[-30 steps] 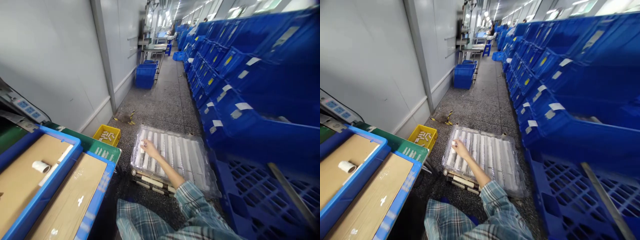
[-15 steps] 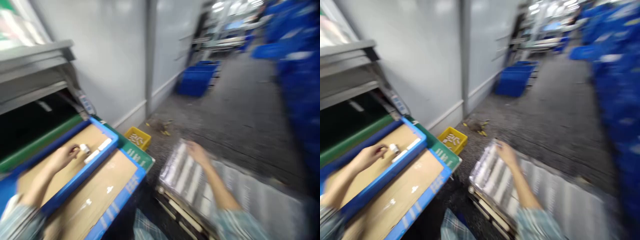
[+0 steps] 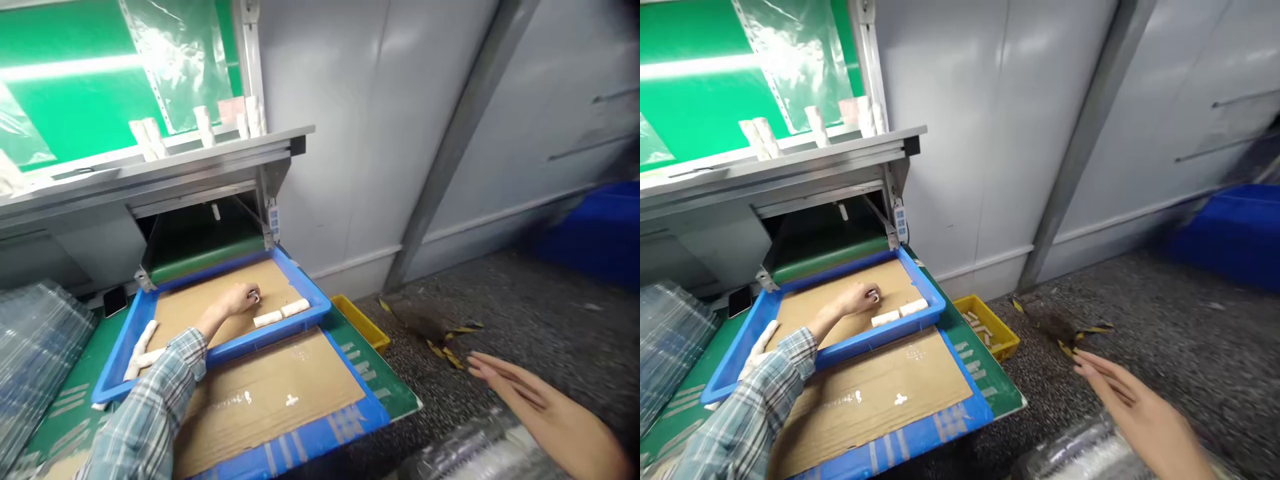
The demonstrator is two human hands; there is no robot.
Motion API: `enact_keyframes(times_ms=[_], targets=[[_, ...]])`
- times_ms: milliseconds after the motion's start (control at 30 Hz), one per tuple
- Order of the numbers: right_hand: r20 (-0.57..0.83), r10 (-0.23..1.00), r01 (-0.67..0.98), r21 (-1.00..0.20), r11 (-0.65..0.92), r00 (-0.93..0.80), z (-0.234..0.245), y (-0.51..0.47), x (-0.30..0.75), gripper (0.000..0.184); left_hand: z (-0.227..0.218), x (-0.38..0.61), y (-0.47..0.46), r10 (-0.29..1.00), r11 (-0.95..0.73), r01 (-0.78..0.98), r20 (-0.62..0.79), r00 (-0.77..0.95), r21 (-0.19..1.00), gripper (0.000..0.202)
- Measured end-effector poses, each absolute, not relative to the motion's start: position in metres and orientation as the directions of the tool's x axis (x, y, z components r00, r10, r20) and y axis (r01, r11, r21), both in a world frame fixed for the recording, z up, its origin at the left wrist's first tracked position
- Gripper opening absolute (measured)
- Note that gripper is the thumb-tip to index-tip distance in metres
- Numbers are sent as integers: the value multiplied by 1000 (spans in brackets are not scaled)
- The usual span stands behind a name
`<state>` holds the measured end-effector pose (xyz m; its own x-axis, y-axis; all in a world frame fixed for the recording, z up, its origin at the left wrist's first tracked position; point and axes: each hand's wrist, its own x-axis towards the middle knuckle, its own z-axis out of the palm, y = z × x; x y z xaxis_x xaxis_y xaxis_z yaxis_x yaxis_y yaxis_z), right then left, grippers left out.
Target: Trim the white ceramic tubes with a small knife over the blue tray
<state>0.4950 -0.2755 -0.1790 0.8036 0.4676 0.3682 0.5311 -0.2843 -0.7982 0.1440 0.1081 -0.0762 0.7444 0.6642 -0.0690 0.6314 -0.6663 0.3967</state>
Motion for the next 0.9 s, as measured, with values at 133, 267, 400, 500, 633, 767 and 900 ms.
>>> enact_keyframes(times_ms=[133, 267, 400, 500, 633, 767, 900], targets=[[189, 719, 437, -882, -175, 669, -124, -217, 432, 60, -41, 115, 81, 708, -680, 547, 244, 663, 488, 18], [241, 943, 304, -938, 165, 231, -66, -136, 331, 58, -29, 87, 31, 692, -718, 432, 492, 529, 545, 25], [381, 923, -10, -924, 381, -55, -30, -59, 242, 71, -29, 64, 1, 677, -736, 369, 623, 392, 568, 32], [441, 888, -40, -897, 440, -128, -16, -23, 208, 64, -16, 33, 3, 694, -714, 284, 593, 408, 640, 43], [442, 860, -72, -896, 439, -256, -7, -3, 198, 56, 8, -19, 21, 780, -608, 245, 511, 362, 755, 63], [430, 848, -56, -899, 435, -310, -3, -2, 195, 35, 15, -45, 37, 797, -581, 294, 457, 395, 759, 52], [463, 852, 34, -874, 485, -244, 1, -2, 192, 25, 12, -45, 43, 777, -582, 252, 436, 454, 773, 33]])
